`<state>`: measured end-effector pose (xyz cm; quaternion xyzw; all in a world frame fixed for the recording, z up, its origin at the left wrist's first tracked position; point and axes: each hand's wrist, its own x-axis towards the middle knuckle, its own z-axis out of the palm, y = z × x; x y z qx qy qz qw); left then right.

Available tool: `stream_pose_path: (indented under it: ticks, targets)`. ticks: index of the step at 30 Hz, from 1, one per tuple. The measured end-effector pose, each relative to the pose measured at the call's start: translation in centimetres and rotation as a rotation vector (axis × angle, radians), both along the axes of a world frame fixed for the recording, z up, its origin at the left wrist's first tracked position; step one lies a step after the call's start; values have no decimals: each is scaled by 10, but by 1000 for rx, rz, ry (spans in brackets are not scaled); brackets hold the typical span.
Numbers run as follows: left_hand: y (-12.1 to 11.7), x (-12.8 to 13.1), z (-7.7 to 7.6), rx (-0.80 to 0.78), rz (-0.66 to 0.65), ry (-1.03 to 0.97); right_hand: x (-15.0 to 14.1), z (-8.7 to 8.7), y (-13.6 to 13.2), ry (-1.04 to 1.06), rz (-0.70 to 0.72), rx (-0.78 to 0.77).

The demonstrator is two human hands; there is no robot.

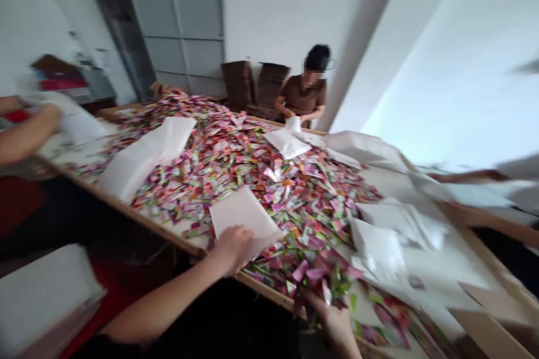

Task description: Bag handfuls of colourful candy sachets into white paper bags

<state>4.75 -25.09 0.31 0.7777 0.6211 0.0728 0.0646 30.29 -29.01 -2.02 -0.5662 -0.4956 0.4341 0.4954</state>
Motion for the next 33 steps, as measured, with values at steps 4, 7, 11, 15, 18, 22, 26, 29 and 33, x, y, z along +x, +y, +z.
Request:
stream_pose_path:
  ticks: [4,7,11,15,18,22,26,29,33]
  targets:
    - [6,109,-50,-112,-130,-37,25,11,-6,-111,-149,52]
    - [5,126,-56,-128,-169,-141,39,14,-8,-185,-35,65]
    - [8,121,-50,-26,-210,-453,41,2,-1,-502,113,38]
    - [10,123,-56,-66,-120,-765,26,-19,-3,-893,82,-48]
    - [9,128,-63,-120,-150,-894,15,-31,-9,-1059,269,47]
    - [8,129,-63,-155,-64,-984,10,-35,-4,-1203,387,44]
    - [12,124,-60,-172,-25,-1041,12,-23,4,-1241,390,-5]
    - [20,118,-59,-213,19,-1025,14,-17,0,-1165,486,194]
    - [19,115,-56,-263,-118,-963,20,-23,3,-1143,518,138]
